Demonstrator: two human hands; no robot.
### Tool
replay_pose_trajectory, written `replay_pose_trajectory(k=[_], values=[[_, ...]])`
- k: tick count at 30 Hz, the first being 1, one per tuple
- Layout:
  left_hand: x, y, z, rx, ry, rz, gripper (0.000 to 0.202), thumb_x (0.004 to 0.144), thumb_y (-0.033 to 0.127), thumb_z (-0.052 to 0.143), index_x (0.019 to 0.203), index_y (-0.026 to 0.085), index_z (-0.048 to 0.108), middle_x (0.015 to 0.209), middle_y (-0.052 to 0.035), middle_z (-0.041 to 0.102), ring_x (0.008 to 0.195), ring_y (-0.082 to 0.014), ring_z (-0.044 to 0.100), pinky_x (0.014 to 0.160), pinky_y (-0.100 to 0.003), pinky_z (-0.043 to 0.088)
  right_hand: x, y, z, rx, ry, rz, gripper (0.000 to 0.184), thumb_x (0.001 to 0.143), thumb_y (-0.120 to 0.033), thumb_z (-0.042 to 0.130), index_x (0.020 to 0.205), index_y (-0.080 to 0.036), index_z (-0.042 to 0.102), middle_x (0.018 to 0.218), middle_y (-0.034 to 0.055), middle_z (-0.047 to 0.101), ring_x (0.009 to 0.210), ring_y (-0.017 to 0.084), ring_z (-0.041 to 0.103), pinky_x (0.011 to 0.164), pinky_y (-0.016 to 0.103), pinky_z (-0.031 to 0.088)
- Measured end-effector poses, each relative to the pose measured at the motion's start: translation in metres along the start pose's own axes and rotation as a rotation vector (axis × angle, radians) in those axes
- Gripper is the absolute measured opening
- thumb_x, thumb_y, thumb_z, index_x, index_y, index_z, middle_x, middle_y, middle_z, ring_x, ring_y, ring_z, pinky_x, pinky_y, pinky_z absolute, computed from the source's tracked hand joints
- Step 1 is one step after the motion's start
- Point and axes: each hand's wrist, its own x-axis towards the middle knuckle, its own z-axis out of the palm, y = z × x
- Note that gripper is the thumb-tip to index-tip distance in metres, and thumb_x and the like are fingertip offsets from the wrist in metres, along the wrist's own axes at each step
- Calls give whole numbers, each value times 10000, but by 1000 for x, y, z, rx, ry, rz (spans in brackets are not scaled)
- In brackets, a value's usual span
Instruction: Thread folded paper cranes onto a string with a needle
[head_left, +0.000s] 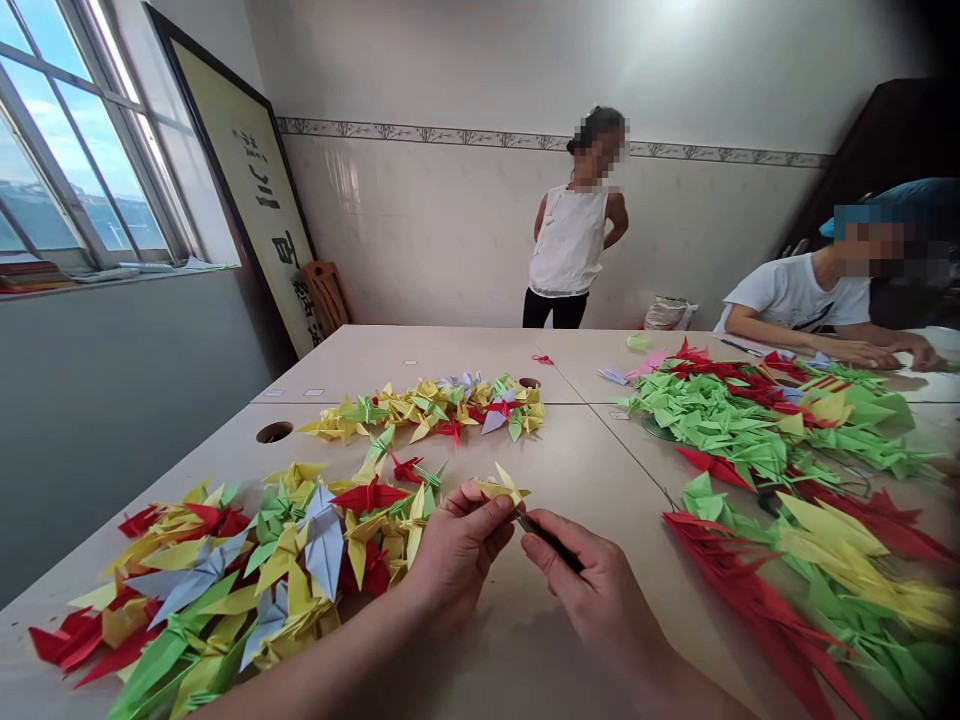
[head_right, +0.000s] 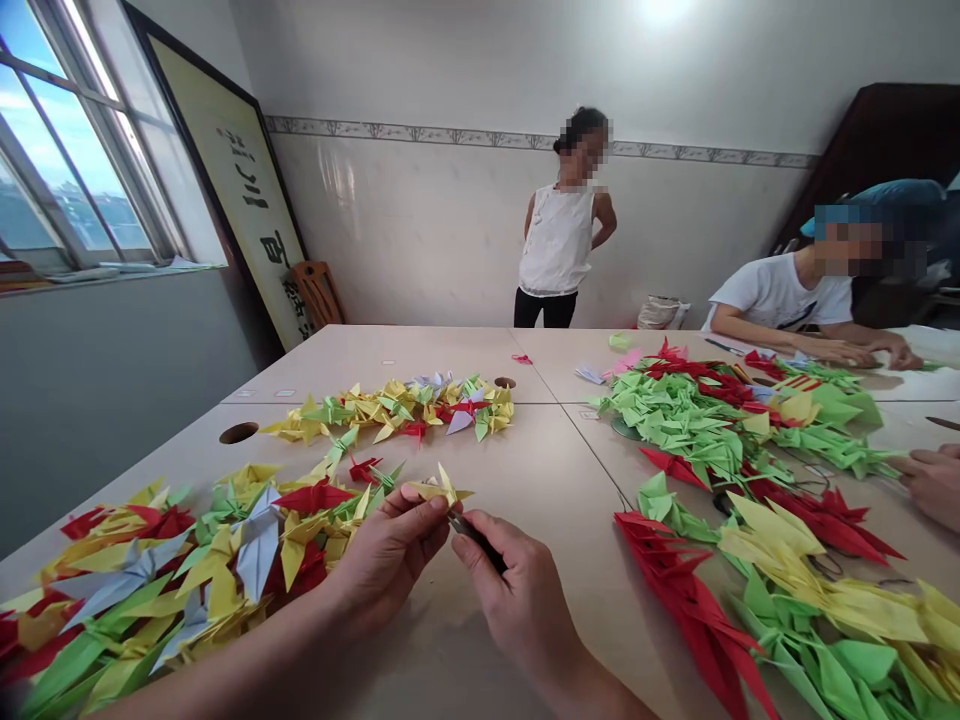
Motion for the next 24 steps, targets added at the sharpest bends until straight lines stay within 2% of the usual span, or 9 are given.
replay_pose_trajectory(k=[7, 13, 16, 19, 22, 24], values=[[2, 0, -4, 11, -53, 12, 209, 554, 115, 766, 656, 144, 586, 690, 3, 629, 697, -87, 591, 718, -197, 479, -1, 0, -1, 8, 16, 38, 286, 834, -369, 469, 955, -166, 630, 717, 25, 638, 571, 135, 565, 403, 182, 377], [-1, 0, -3, 119, -75, 61, 199, 567, 139, 756, 642, 146, 572, 683, 15, 611, 681, -83, 566, 722, -211, 468, 0, 0, -2, -23, 27, 38, 306, 840, -368, 449, 952, -164, 649, 659, 17, 629, 513, 126, 549, 411, 190, 405], [-1, 1, -1, 269, -120, 253, 186, 596, 144, 731, 593, 147, 545, 632, 29, 574, 617, -70, 521, 652, -188, 447, 1, 1, -5, -51, 28, -9, 294, 847, -361, 442, 925, -167, 649, 648, 13, 628, 557, 135, 573, 484, 200, 447], [1, 4, -3, 394, -159, 482, 173, 636, 120, 680, 572, 161, 524, 638, 29, 556, 625, -80, 506, 620, -181, 424, 2, -1, -12, -99, 75, -85, 271, 844, -341, 453, 956, -167, 629, 731, 30, 652, 650, 153, 602, 588, 218, 478], [4, 8, -9, 579, -132, 592, 147, 653, 55, 604, 595, 176, 546, 754, -3, 587, 708, -111, 534, 648, -199, 422, 3, -3, -18, -161, 136, -189, 244, 848, -306, 463, 999, -169, 596, 853, 63, 661, 759, 174, 614, 674, 241, 486], [4, 10, -13, 722, -115, 652, 172, 644, 17, 561, 606, 185, 573, 809, -24, 603, 752, -133, 549, 669, -211, 421, 2, -3, -20, -208, 130, -261, 228, 864, -279, 446, 1022, -180, 577, 885, 73, 657, 781, 174, 613, 703, 254, 486]])
